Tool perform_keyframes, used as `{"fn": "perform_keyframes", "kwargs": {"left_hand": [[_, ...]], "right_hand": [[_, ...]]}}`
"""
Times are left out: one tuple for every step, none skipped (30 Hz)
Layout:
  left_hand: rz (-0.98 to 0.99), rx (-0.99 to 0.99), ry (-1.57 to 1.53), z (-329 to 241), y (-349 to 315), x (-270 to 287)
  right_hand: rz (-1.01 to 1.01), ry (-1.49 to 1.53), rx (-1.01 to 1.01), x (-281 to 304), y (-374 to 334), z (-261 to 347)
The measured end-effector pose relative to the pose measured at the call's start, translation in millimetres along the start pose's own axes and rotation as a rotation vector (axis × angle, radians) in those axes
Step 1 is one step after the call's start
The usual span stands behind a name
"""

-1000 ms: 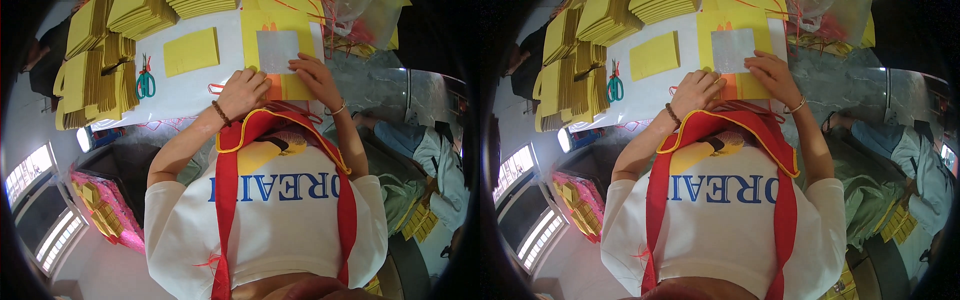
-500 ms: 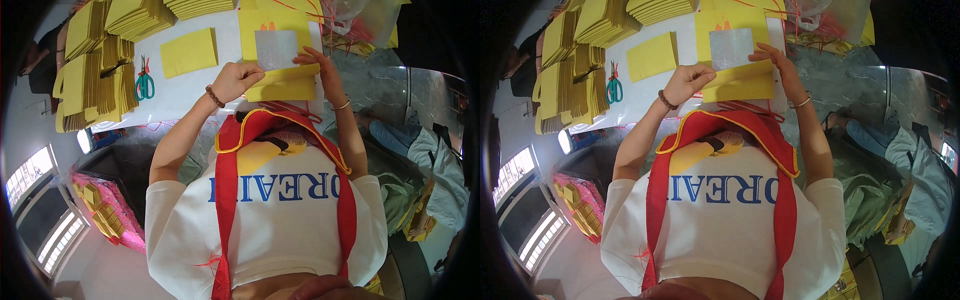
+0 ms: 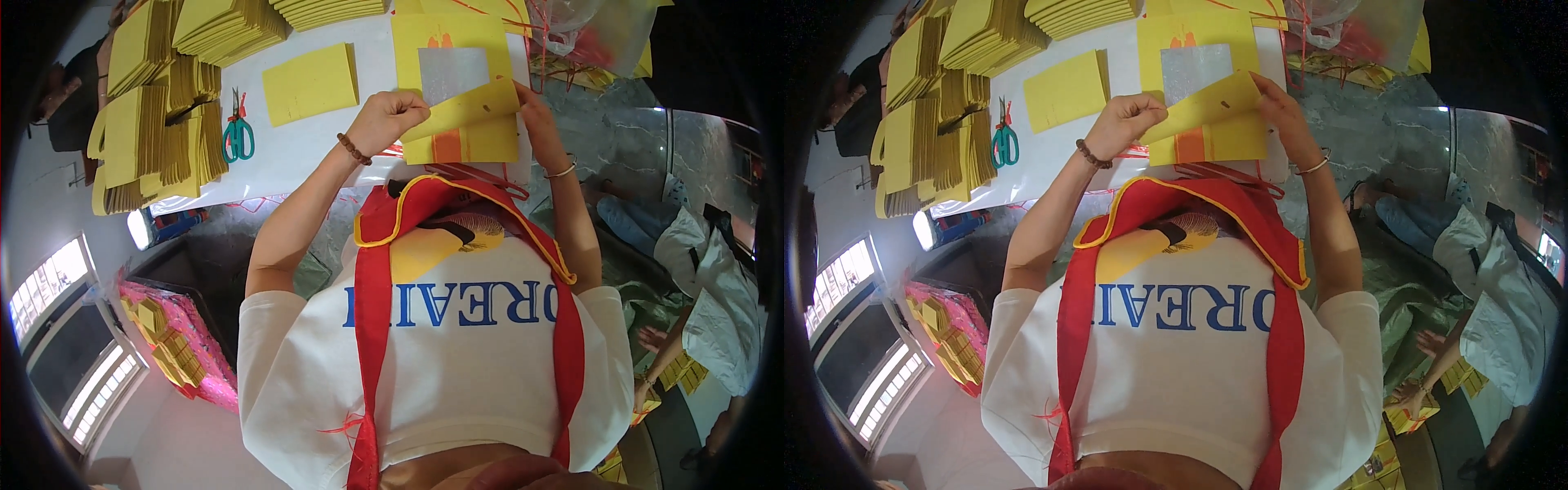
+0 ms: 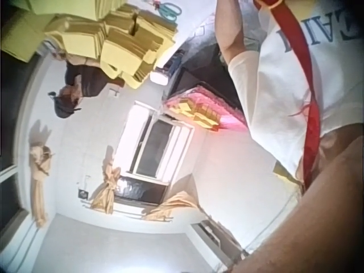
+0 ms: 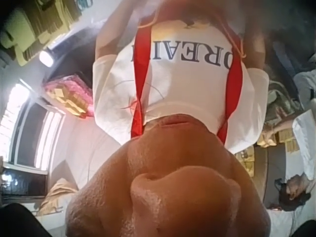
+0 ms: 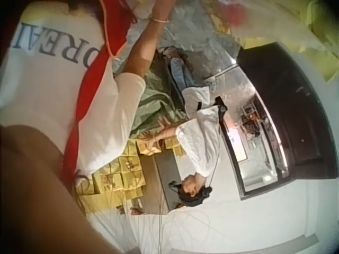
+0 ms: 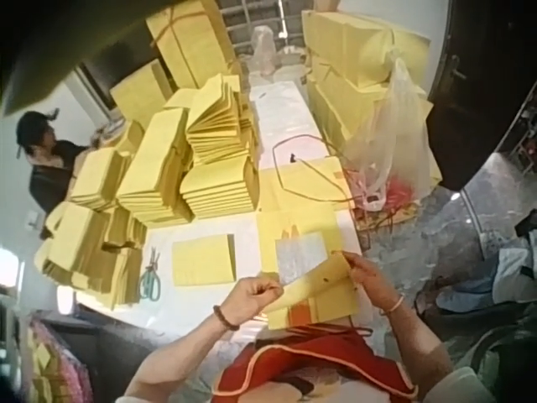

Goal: Folding and stacking sheets of yellow joss paper.

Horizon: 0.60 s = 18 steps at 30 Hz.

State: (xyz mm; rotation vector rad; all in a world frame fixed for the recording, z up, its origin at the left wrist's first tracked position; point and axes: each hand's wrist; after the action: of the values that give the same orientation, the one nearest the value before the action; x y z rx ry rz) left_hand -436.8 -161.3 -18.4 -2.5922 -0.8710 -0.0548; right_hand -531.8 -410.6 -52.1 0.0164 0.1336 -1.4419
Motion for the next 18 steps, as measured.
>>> {"fn": "perform_keyframes", "kwargs": {"left_hand": [[-0.001,-0.001,-0.001,-0.5,0.3,0.5],[0.009,0.037,-0.027,-1.5,0.1,1.7],[0.019,0.075,-0.053,-2.3,0.0,2.3],[0.019,0.073,-0.053,-3.1,-0.1,2.2],[0.024,0.076,-0.061,-3.7,-0.5,1.9],[0.028,0.079,-0.068,-4.5,-0.8,1.9],[0.027,0.08,-0.068,-5.3,-1.6,2.8],[0.084,0.048,-0.067,-6.5,-2.8,4.7],[0.14,0.016,-0.066,-7.0,-4.0,6.4],[0.138,0.016,-0.066,-7.3,-7.3,7.4],[0.141,-0.153,-0.003,-7.9,-12.2,7.6],[0.144,-0.321,0.06,-8.7,-15.9,7.1],[0.14,-0.325,0.062,-8.0,-16.2,6.5],[0.006,-0.457,0.438,-5.0,-16.1,5.2],[-0.135,-0.579,0.815,-0.9,-15.0,4.1],[-0.14,-0.581,0.817,7.7,-11.9,2.6],[-0.186,-0.591,0.931,15.9,-7.3,1.4],[-0.232,-0.599,1.045,23.2,-3.8,0.3]], "right_hand": [[0.004,-0.001,-0.044,-0.6,-0.8,2.6],[0.005,-0.003,-0.044,-0.9,0.1,4.2],[0.016,-0.049,-0.051,-1.2,1.1,5.5],[0.025,-0.094,-0.057,-1.4,1.5,6.3],[0.025,-0.095,-0.057,0.8,2.0,4.0],[0.039,-0.099,-0.085,4.4,2.8,-0.7],[0.054,-0.102,-0.115,5.4,3.2,-2.7],[0.055,-0.102,-0.115,5.2,3.1,-3.4],[0.024,-0.049,-0.107,4.2,3.2,-3.1],[-0.006,0.003,-0.097,3.3,3.6,-2.8],[-0.004,0.003,-0.096,2.5,3.8,-2.9],[-0.019,0.05,-0.087,1.7,4.0,-3.3],[-0.033,0.093,-0.076,2.5,5.7,-3.7],[-0.031,0.089,-0.072,3.1,6.1,-3.9],[-0.036,0.095,-0.075,3.3,5.5,-4.2],[-0.041,0.1,-0.078,2.2,4.0,-4.2],[-0.034,0.098,-0.073,3.0,3.1,-5.6],[0.004,0.021,-0.006,6.2,1.0,-7.5]]}}
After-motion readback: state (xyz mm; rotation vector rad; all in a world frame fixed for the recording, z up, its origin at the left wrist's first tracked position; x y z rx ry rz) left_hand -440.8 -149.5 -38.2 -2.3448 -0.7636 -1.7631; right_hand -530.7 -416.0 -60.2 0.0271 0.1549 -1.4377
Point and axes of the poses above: each hand's wrist, its own y-axis towards the middle knuckle, its own x-axis out of the back of the hand, z = x × y, and after that the axes turned 8 degrees about z, right-handed
